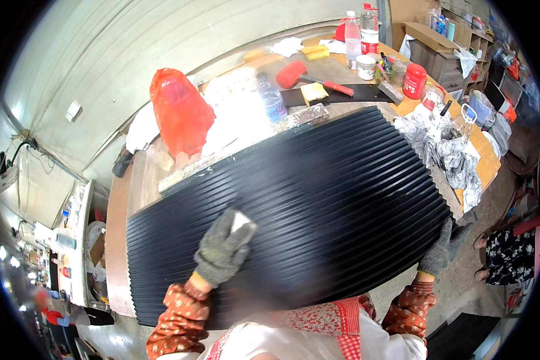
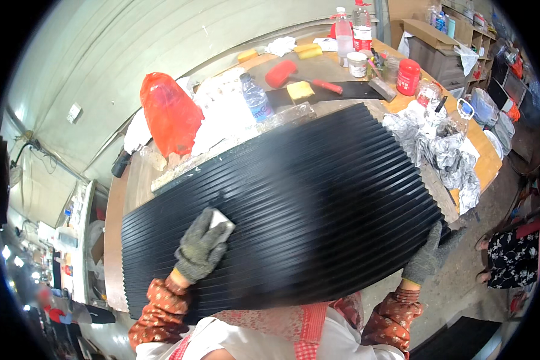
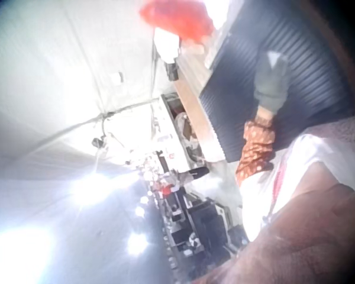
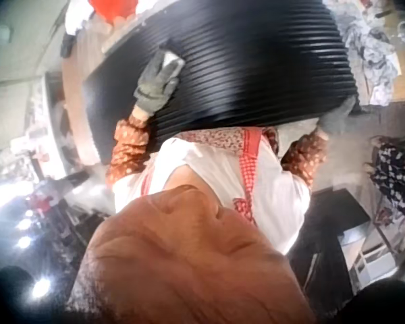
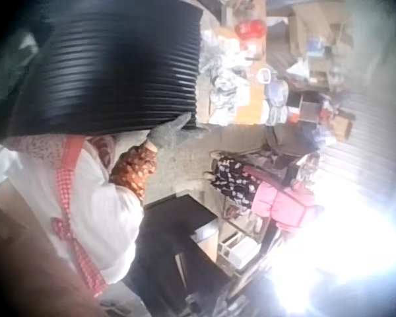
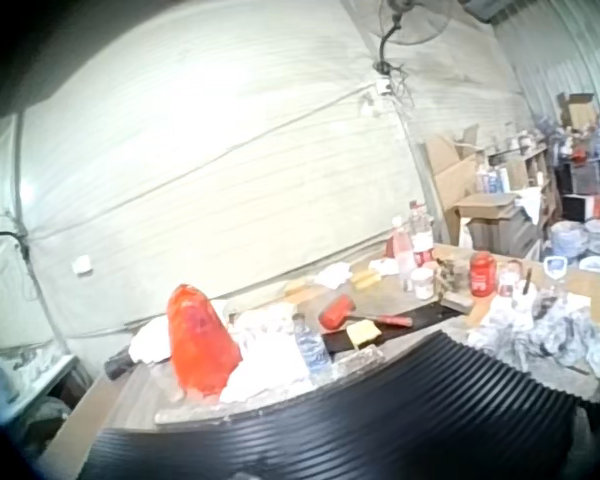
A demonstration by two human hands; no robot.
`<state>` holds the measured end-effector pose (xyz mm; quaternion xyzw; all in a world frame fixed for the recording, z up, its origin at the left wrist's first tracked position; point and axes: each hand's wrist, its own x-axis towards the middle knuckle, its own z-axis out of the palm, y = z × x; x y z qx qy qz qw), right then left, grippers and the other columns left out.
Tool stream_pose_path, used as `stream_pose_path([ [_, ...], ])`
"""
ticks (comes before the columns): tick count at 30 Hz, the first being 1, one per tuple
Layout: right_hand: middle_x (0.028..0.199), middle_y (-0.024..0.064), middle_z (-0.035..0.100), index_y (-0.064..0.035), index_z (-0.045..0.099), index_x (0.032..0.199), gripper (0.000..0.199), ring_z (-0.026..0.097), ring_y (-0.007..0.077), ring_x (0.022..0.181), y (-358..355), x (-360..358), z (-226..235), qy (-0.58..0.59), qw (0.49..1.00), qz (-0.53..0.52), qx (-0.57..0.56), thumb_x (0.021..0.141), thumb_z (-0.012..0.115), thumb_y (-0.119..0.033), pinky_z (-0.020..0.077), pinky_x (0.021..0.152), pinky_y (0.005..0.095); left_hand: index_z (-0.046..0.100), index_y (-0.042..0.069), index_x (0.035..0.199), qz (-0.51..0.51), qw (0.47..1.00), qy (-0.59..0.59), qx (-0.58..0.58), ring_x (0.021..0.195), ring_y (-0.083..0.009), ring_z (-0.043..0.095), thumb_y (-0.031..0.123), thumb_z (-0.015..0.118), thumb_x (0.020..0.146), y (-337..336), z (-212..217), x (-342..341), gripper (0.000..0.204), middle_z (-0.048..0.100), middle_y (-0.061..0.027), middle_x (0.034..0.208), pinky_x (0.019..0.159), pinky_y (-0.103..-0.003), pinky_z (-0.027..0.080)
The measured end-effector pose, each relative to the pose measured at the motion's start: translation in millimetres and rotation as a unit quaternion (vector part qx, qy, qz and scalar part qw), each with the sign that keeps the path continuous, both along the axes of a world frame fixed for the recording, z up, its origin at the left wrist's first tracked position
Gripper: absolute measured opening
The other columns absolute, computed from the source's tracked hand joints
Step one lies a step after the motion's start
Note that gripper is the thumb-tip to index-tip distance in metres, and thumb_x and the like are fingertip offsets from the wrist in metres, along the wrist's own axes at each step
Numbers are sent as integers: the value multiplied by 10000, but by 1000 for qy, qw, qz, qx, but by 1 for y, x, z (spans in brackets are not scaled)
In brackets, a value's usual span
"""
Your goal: The person wipes the surface of stacked black corrugated plastic panels using a white cloth. They repeatedly turn the stack over and wipe different sides and edges of the panels while wearing gloves.
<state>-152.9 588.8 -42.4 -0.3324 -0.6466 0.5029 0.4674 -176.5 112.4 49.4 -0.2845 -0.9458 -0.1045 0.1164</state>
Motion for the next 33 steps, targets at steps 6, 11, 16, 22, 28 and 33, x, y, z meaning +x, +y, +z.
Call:
stream_pose_path([
  [6,1593,201,327,78,238,1544,710,357,273,1448,15,0,-20,69,985,69,-141,1006,609,-198,259,1198,376,511,98,1427,233,969,14,-77,1298,-454,488,309,613,922,-85,-12,33,557,380,-256,1539,1066,-526,421],
  [11,1557,249,364,-69,441,1482,530,346,393,1453,37,21,-62,-71,961,53,263,1010,612,-237,359,1155,475,544,94,1395,237,957,45,-160,1191,-401,539,215,546,940,2,-13,-26,470,500,-195,1405,989,-490,468],
  [16,1561,248,342,-134,464,1468,487,357,433,1436,18,19,-52,-51,979,98,170,1013,596,-247,423,1128,497,496,113,1440,31,995,70,-65,1251,-452,502,216,565,935,178,-19,-105,520,477,-203,1435,996,-531,460],
  [22,1579,207,313,-52,242,1567,689,375,348,1428,8,14,-30,-6,995,74,-63,1003,600,-220,383,1164,457,515,165,1421,-129,988,58,-58,1234,-452,525,280,575,928,232,-14,-152,509,461,-247,1460,998,-549,485],
  [28,1589,206,281,-49,198,1583,781,333,361,1445,4,9,-5,-41,993,78,-75,968,640,-242,274,1216,482,556,71,1358,-88,992,-42,-77,1257,-479,536,249,606,880,92,27,-92,513,507,-289,1391,1026,-550,485],
  [33,1612,205,226,-65,144,1598,787,262,344,1473,-2,9,17,-51,978,92,-178,966,607,-136,222,1227,476,540,34,1356,-71,989,15,-131,1206,-500,566,314,555,954,19,20,-30,490,536,-313,1346,973,-574,508],
])
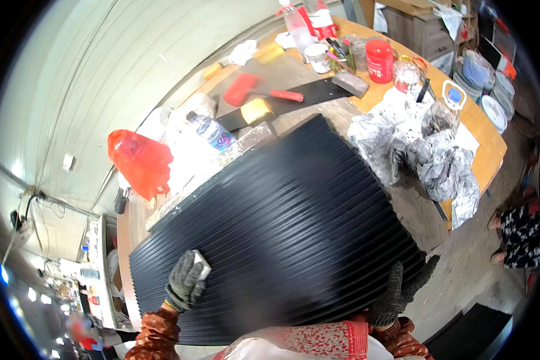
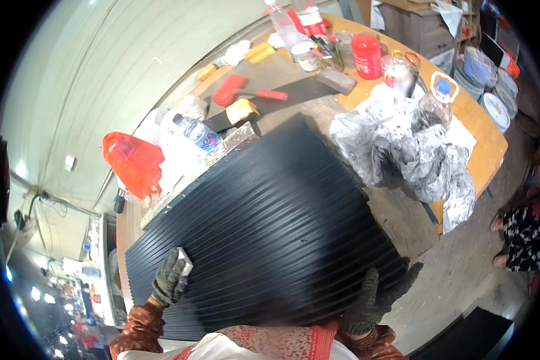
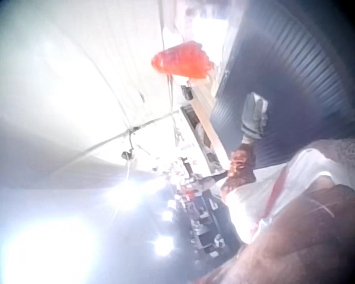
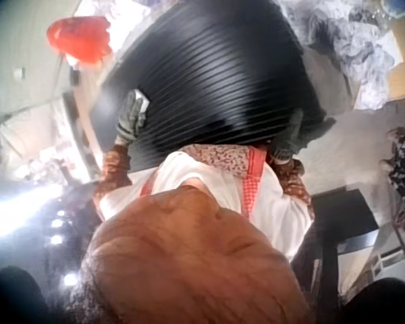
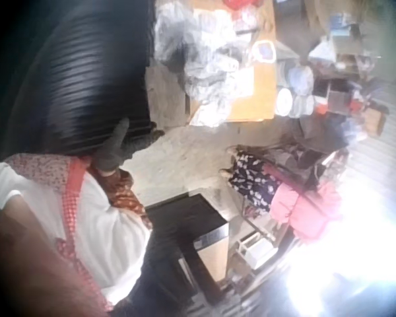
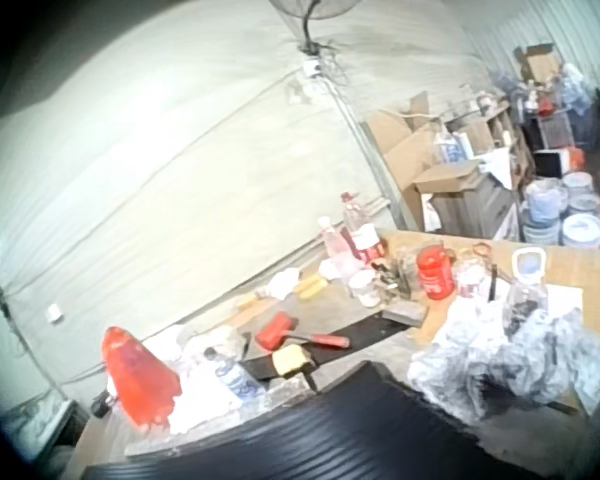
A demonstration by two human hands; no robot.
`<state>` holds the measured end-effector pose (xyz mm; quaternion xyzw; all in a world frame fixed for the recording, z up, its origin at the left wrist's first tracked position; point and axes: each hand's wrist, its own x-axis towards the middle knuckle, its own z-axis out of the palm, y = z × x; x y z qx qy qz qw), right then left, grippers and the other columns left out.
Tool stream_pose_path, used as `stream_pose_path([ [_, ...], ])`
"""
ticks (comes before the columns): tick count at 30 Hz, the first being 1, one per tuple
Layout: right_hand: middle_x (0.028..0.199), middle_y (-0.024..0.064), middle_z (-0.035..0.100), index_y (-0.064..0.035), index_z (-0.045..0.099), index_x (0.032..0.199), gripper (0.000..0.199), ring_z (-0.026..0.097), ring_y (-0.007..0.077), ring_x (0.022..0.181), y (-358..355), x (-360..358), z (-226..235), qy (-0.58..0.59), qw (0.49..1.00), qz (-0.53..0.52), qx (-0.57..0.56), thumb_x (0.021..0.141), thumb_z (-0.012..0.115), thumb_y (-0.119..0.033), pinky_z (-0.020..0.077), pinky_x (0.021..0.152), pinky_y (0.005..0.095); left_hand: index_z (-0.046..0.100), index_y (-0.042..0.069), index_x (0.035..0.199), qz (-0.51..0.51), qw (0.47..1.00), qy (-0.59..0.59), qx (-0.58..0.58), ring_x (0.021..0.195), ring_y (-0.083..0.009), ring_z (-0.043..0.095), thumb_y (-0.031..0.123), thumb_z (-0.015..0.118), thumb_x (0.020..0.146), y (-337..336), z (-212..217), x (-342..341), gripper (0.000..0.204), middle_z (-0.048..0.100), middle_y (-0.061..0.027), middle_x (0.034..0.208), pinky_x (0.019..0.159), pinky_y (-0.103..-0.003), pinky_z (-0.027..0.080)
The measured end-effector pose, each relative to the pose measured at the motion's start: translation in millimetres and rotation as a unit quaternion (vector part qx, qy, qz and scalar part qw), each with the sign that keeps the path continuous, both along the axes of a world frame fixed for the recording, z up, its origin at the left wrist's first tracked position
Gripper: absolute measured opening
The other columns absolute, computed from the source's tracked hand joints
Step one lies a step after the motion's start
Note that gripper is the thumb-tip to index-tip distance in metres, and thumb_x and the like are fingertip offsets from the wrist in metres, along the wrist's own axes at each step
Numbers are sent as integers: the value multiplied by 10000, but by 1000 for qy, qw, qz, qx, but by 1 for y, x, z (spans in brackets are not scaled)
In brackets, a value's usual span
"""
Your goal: The person wipes the surface of stacked black corrugated plastic panels using a white cloth. They repeatedly turn the stack over and wipe different sides and edges of the panels while wearing gloves.
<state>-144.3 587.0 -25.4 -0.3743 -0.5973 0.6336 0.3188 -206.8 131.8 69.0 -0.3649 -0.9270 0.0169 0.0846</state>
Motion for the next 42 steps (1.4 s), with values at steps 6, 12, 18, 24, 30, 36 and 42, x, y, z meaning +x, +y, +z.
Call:
stream_pose_path([
  [6,1612,226,203,-65,87,1603,822,254,365,1476,-1,4,-6,32,999,17,-37,968,606,-134,223,1220,484,598,71,1285,-172,984,-54,8,1165,-506,560,385,518,964,197,-20,-103,456,518,-315,1350,981,-568,490],
  [12,1626,221,203,-40,88,1604,820,240,345,1491,-4,8,-3,23,997,49,61,961,595,-78,201,1216,453,585,72,1351,-297,954,17,26,1164,-478,555,283,585,904,363,-21,-177,494,468,-281,1433,972,-522,490],
  [18,1623,191,253,-32,172,1596,797,230,309,1502,6,3,-14,-25,987,24,156,945,630,-62,169,1228,426,624,151,1331,-296,951,-54,69,1223,-444,537,284,587,921,268,-10,-137,433,508,-261,1414,991,-534,491],
  [24,1598,241,235,33,122,1577,824,270,345,1470,6,3,-8,-16,991,23,129,940,638,-51,203,1213,426,563,31,1311,-105,993,-45,-5,1232,-523,532,355,505,992,7,-11,-1,459,503,-329,1391,1025,-609,440],
  [30,1596,240,233,27,111,1579,846,266,348,1473,1,5,-13,-8,994,39,103,931,648,-62,206,1215,430,588,4,1245,-147,979,-143,2,1136,-544,560,316,556,931,129,0,-33,444,532,-344,1313,957,-606,477],
  [36,1599,267,222,33,102,1577,861,244,363,1485,0,5,-14,17,997,38,59,930,657,-88,210,1215,431,575,137,1379,-335,937,-72,63,1144,-471,556,264,595,908,340,-18,-127,488,483,-270,1423,926,-524,499],
  [42,1592,283,239,38,100,1578,851,256,364,1482,1,2,-3,9,996,35,78,949,651,-115,224,1210,426,577,122,1366,-386,915,-31,114,1147,-455,559,182,654,866,350,-27,-142,510,505,-254,1407,925,-522,498],
])
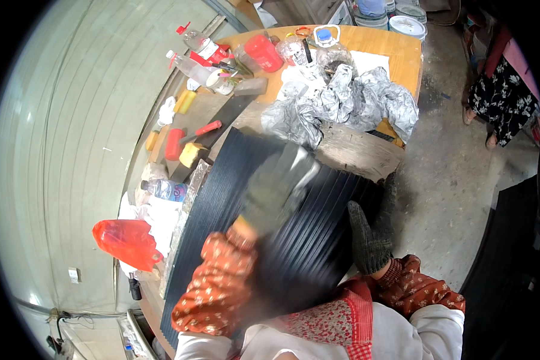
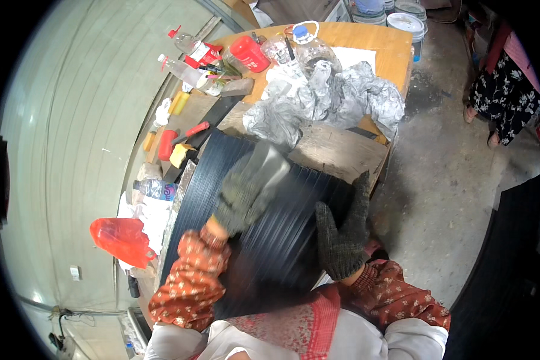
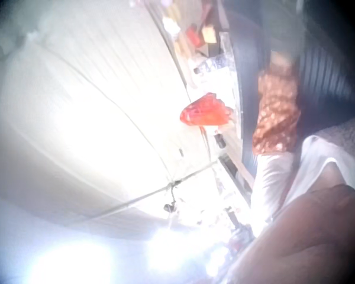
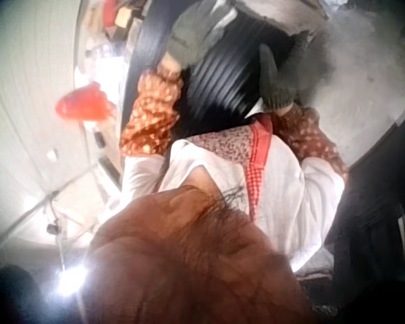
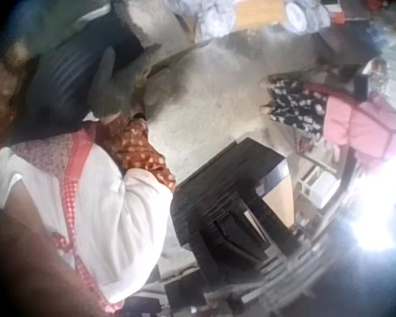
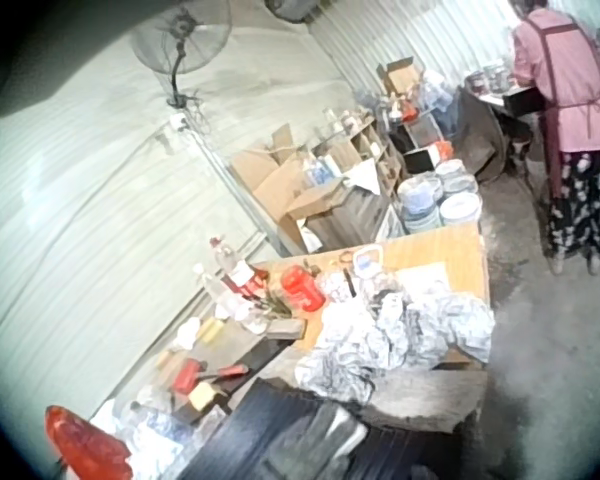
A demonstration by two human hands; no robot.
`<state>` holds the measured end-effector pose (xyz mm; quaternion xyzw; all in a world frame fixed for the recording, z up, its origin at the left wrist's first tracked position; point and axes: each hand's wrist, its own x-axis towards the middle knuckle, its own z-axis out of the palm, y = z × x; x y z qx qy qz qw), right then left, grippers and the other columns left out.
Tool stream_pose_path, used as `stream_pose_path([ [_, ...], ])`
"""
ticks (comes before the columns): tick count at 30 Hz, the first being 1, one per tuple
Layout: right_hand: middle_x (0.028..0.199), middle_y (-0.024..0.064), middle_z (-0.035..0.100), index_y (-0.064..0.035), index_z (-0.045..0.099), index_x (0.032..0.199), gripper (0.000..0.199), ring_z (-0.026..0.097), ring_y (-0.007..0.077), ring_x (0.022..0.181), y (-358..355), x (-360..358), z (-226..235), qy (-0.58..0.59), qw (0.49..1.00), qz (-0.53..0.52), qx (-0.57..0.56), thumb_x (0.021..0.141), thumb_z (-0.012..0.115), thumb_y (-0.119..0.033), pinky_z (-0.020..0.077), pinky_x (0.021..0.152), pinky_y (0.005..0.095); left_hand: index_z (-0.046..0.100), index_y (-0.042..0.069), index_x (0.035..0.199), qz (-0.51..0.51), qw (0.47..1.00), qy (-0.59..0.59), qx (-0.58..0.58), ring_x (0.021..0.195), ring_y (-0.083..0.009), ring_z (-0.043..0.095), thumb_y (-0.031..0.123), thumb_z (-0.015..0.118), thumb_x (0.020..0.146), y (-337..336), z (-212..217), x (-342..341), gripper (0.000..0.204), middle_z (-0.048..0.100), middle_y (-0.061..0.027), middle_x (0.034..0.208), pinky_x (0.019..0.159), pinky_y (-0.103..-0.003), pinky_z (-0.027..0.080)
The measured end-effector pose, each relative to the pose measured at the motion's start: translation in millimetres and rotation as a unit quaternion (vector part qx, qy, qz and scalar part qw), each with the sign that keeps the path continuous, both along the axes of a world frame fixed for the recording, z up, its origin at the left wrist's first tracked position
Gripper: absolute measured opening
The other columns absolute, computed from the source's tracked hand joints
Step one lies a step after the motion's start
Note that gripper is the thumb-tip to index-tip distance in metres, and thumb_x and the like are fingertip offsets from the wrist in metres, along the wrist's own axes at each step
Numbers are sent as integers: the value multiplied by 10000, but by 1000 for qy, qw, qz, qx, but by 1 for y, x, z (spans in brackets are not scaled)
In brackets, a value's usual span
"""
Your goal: The person wipes the surface of stacked black corrugated plastic panels using a white cloth. They repeatedly turn the stack over and wipe different sides and edges of the panels while wearing gloves.
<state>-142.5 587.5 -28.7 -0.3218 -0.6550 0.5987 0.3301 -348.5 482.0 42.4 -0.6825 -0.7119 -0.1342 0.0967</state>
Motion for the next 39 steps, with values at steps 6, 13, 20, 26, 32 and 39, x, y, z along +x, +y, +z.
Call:
stream_pose_path([
  [6,1596,284,231,37,119,1578,824,257,364,1483,3,-3,-8,41,999,-21,-16,968,643,-144,221,1212,427,635,47,1187,168,973,-55,-147,1139,-471,571,364,499,952,-197,28,100,417,517,-284,1379,882,-538,532],
  [13,1602,271,226,6,148,1584,777,249,367,1487,-1,2,-6,-29,997,-24,71,984,619,-142,209,1216,425,627,23,1201,277,950,-24,-142,1110,-520,575,284,595,881,-279,30,175,415,543,-316,1319,891,-581,521],
  [20,1602,278,221,8,115,1589,766,240,355,1488,0,2,-11,82,995,-4,-48,1002,581,-151,210,1213,429,579,52,1332,50,998,-1,-43,1034,-457,572,203,612,880,-33,6,54,478,516,-285,1347,812,-538,510],
  [26,1608,277,203,11,76,1592,762,238,353,1488,-4,1,-13,88,996,11,-15,1015,545,-157,197,1215,427,564,121,1374,40,999,32,-18,1104,-431,554,197,643,862,35,-1,27,523,473,-226,1447,889,-527,488],
  [32,1617,263,190,2,95,1593,709,240,346,1489,4,-5,-10,127,991,-13,-44,1035,501,-161,193,1220,421,588,46,1321,116,982,-42,-143,1199,-535,536,315,534,953,-157,14,102,458,485,-316,1416,986,-595,467],
  [39,1614,193,260,-10,206,1581,620,272,279,1478,-2,-8,-30,138,988,-69,-16,1048,492,-144,210,1217,400,616,42,1236,291,952,27,-89,1124,-518,561,368,474,963,-365,0,236,448,534,-314,1309,980,-627,460],
])
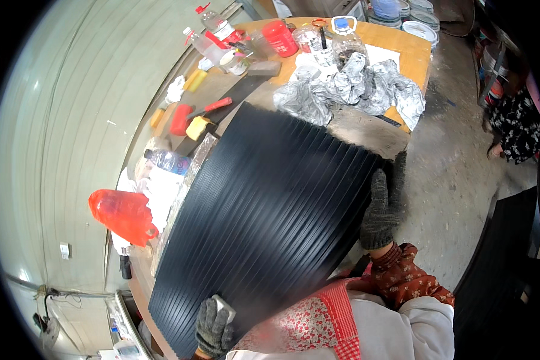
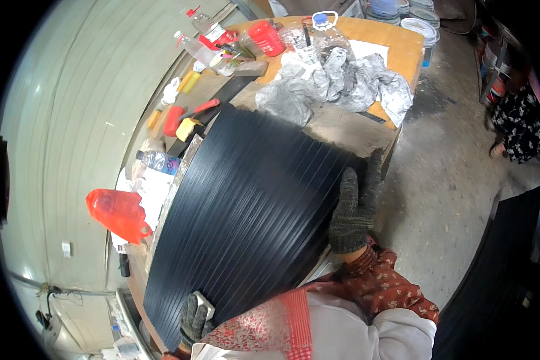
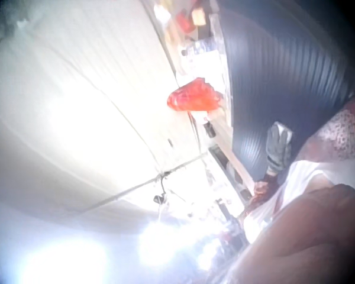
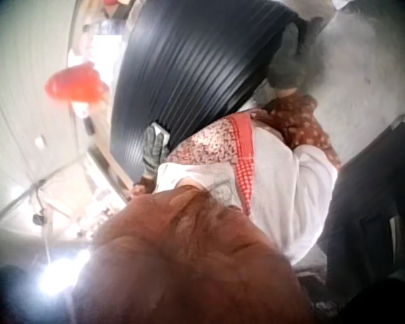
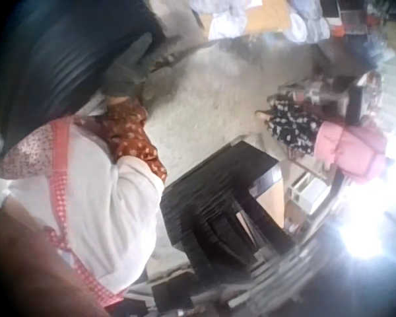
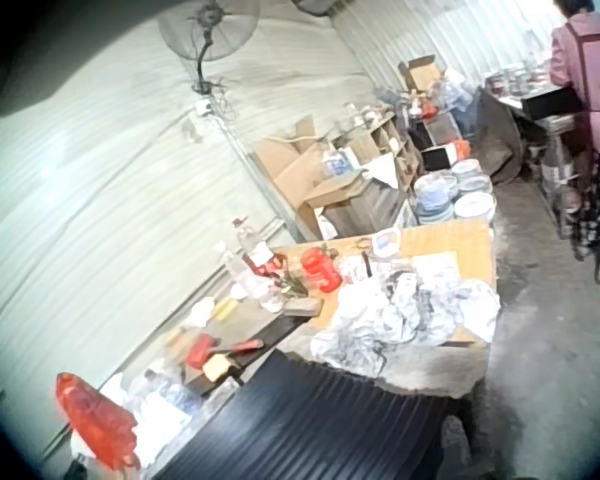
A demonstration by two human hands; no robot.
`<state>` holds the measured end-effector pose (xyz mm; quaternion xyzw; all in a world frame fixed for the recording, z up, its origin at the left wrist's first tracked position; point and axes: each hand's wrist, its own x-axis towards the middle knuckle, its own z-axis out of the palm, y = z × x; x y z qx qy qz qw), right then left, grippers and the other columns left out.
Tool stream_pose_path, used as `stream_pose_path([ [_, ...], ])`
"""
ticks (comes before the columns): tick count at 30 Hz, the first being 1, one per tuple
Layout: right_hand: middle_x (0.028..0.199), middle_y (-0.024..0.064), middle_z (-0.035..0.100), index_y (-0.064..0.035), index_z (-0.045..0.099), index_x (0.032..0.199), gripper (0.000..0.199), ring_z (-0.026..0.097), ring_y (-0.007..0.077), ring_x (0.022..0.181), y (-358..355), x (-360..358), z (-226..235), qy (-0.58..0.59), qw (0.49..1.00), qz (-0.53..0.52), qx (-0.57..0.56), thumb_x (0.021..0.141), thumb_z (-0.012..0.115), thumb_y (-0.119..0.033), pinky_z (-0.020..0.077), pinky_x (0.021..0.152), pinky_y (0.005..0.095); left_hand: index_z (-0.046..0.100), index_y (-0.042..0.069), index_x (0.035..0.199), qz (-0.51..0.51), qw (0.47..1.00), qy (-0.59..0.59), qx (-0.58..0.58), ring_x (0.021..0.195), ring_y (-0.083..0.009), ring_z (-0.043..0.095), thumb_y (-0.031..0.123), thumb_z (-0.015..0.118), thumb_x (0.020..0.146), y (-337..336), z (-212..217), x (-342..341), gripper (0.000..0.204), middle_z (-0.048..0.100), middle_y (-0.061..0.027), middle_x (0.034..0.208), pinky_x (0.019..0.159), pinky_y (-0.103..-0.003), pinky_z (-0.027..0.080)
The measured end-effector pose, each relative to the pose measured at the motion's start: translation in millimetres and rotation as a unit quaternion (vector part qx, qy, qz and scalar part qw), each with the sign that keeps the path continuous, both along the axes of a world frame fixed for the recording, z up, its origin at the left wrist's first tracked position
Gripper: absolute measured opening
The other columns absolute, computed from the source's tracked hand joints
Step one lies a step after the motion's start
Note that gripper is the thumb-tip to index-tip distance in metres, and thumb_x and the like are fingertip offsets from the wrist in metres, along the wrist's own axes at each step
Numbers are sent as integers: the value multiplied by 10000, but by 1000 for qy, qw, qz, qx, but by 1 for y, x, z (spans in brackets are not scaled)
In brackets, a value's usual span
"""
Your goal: The person wipes the surface of stacked black corrugated plastic panels using a white cloth. They repeatedly turn the stack over and wipe different sides and edges of the panels while wearing gloves.
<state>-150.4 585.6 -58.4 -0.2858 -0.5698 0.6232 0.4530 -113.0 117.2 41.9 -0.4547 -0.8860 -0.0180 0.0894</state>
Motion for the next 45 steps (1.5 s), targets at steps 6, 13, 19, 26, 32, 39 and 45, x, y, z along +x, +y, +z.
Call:
stream_pose_path([
  [6,1594,207,296,8,230,1573,623,292,274,1463,-13,13,17,-20,999,31,-29,1033,512,-122,215,1210,396,610,-6,1182,-158,981,-110,-12,977,-514,569,271,560,907,199,23,-93,394,534,-349,1264,805,-586,493],
  [13,1609,219,261,12,204,1579,667,279,306,1472,-42,15,3,-28,999,30,34,1010,539,-81,205,1209,388,566,72,1371,-278,959,23,49,1169,-477,538,222,577,917,380,-5,-174,478,484,-271,1433,985,-535,461],
  [19,1606,194,299,-21,255,1577,645,303,288,1468,-38,16,8,-42,998,7,42,1012,555,-106,234,1187,374,546,70,1393,-230,970,-79,-26,1243,-490,512,271,556,935,287,15,-136,500,454,-289,1461,1020,-548,450],
  [26,1618,197,280,-40,236,1588,632,295,290,1474,-39,15,18,-11,999,35,-36,1029,520,-123,225,1195,380,534,97,1400,-53,995,-56,-69,1216,-490,554,319,591,953,90,28,-28,503,490,-246,1440,955,-573,503],
  [32,1627,211,250,-21,215,1587,637,260,312,1490,-35,16,11,9,999,40,-4,1031,505,-130,199,1211,396,528,74,1408,-132,983,-111,-61,1225,-482,526,235,586,892,213,25,-90,544,452,-299,1438,960,-575,485],
  [39,1631,219,226,33,198,1574,640,207,302,1510,-43,23,4,-38,998,40,35,1019,492,-93,151,1219,391,521,141,1423,-266,962,26,58,1131,-416,542,251,615,891,405,-14,-183,551,473,-213,1452,938,-530,474],
  [45,1631,217,172,77,156,1563,617,158,285,1512,-33,22,6,-97,991,33,81,1049,422,-136,124,1223,382,526,60,1404,-259,966,-3,-28,1150,-473,550,220,574,912,349,6,-139,519,486,-281,1415,963,-538,477],
])
